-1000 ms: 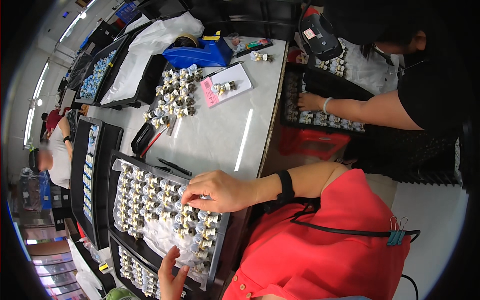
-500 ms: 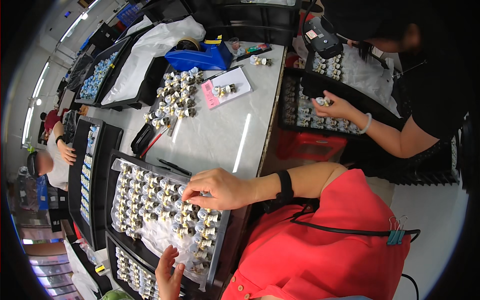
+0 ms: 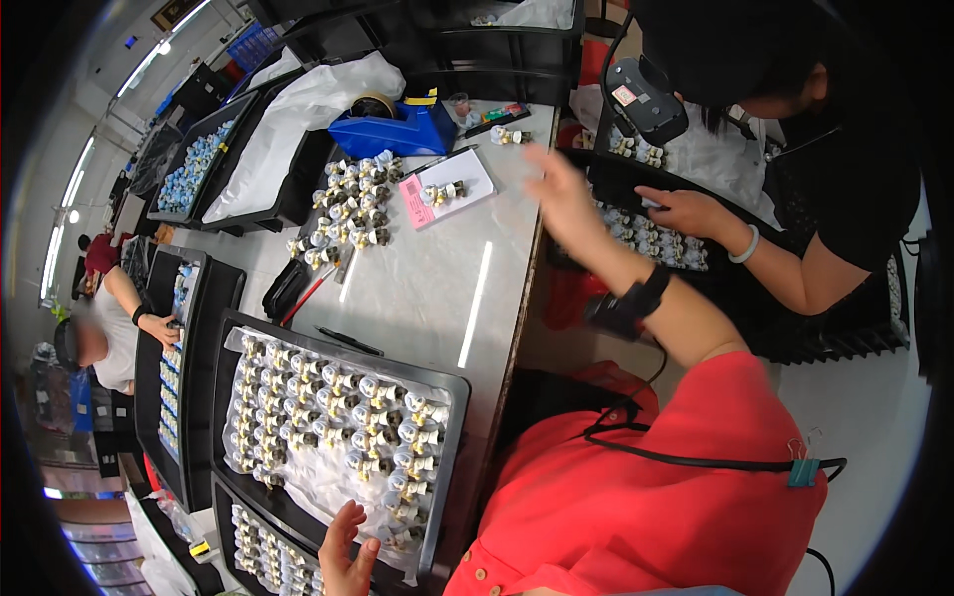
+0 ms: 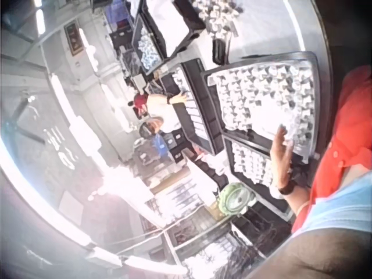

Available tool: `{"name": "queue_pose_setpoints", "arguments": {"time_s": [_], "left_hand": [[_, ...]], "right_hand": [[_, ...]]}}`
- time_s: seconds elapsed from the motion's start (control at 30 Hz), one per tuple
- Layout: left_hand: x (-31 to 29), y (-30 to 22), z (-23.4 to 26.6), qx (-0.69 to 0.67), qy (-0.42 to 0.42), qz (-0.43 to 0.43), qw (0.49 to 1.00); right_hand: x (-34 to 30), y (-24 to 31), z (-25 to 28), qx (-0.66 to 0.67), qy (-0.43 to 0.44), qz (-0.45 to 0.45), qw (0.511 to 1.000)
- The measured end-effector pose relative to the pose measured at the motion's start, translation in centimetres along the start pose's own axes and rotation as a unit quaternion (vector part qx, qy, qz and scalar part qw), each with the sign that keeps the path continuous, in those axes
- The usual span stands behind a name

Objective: The person assembles small figurines by hand, attaching parts and placing them into black trays lined with white paper. They handle the figurines one by one, occasionally adjusting the paper lining and organizing the items within the trays.

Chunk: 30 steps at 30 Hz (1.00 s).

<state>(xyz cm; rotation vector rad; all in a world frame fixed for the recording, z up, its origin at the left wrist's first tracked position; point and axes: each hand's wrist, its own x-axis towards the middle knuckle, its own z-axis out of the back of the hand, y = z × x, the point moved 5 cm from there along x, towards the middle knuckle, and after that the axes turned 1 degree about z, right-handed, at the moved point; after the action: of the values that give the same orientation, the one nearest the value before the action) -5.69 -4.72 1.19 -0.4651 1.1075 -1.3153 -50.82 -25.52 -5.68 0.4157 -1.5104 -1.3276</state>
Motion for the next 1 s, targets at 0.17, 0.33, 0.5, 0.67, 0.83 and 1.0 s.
{"name": "queue_pose_setpoints", "arguments": {"time_s": [0.17,0.33,0.5,0.67,0.83,1.0], "left_hand": [[-0.2,-0.2,-0.5,0.065,0.030,-0.027,0.997],[-0.6,-0.8,-0.9,0.106,0.036,-0.020,0.993],[-0.2,-0.9,-0.6,0.121,0.033,-0.017,0.992],[0.0,-0.5,-0.7,0.118,0.032,-0.035,0.992],[-0.3,-0.8,-0.7,0.134,0.017,-0.010,0.991],[-0.8,-1.3,-0.5,0.129,-0.001,-0.010,0.992]], "right_hand": [[6.9,-4.7,12.5,-0.180,-0.203,-0.192,0.943],[10.4,-18.9,26.1,-0.359,-0.285,-0.470,0.754],[8.1,-22.6,30.1,-0.476,-0.072,-0.531,0.698],[7.3,-25.0,30.3,-0.519,0.103,-0.525,0.667],[9.8,-14.5,19.8,-0.473,-0.045,-0.424,0.771],[7.5,-4.0,6.7,-0.280,0.081,-0.053,0.955]]}}
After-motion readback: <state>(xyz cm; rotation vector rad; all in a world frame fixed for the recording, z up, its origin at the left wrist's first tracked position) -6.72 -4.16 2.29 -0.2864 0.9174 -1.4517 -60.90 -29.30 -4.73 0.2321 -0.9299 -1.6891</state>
